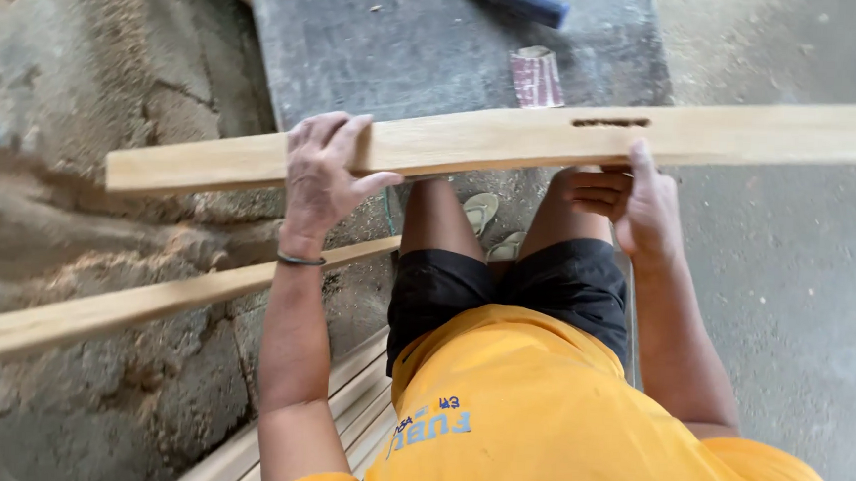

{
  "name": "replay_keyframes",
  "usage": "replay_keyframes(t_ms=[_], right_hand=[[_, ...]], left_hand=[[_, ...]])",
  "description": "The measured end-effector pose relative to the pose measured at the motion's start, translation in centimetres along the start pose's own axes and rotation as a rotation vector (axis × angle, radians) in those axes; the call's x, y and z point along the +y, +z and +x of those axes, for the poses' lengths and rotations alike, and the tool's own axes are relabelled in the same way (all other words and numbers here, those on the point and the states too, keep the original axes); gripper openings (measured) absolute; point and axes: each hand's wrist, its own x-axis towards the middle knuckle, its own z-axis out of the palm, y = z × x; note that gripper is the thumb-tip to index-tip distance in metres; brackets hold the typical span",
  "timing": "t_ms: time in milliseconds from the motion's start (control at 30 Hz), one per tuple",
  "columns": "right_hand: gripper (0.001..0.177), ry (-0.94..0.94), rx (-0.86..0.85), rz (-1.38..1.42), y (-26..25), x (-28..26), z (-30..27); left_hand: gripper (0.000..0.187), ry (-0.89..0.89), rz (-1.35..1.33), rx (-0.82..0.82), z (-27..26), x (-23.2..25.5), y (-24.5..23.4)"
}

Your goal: Refining a mortise with a chisel and sanding a wooden beam

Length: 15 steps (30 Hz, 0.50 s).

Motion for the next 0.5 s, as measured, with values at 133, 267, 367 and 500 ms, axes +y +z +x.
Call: replay_keyframes(t_ms=[133,267,367,500], right_hand=[[0.037,-0.094,-0.016,-0.130,1.2,-0.8,0.0],[0.021,-0.334,-0.086,-0.358,1.6,-2.0,0.4],[0.012,-0.530,-0.056,-0.590,3.0,-3.7,0.8],[0.011,-1.021,-0.135,-1.111,5.5,-4.7,3.8]], left_hand=[[0.065,-0.045,-0.030,0.047,0.3,-0.5,-0.3],[0.064,-0.072,-0.058,0.080,0.3,-0.2,-0.5],[0.065,-0.087,-0.020,0.077,0.2,-0.2,-0.3],[0.070,-0.011,0.219,0.089,0.4,0.9,-0.6]])
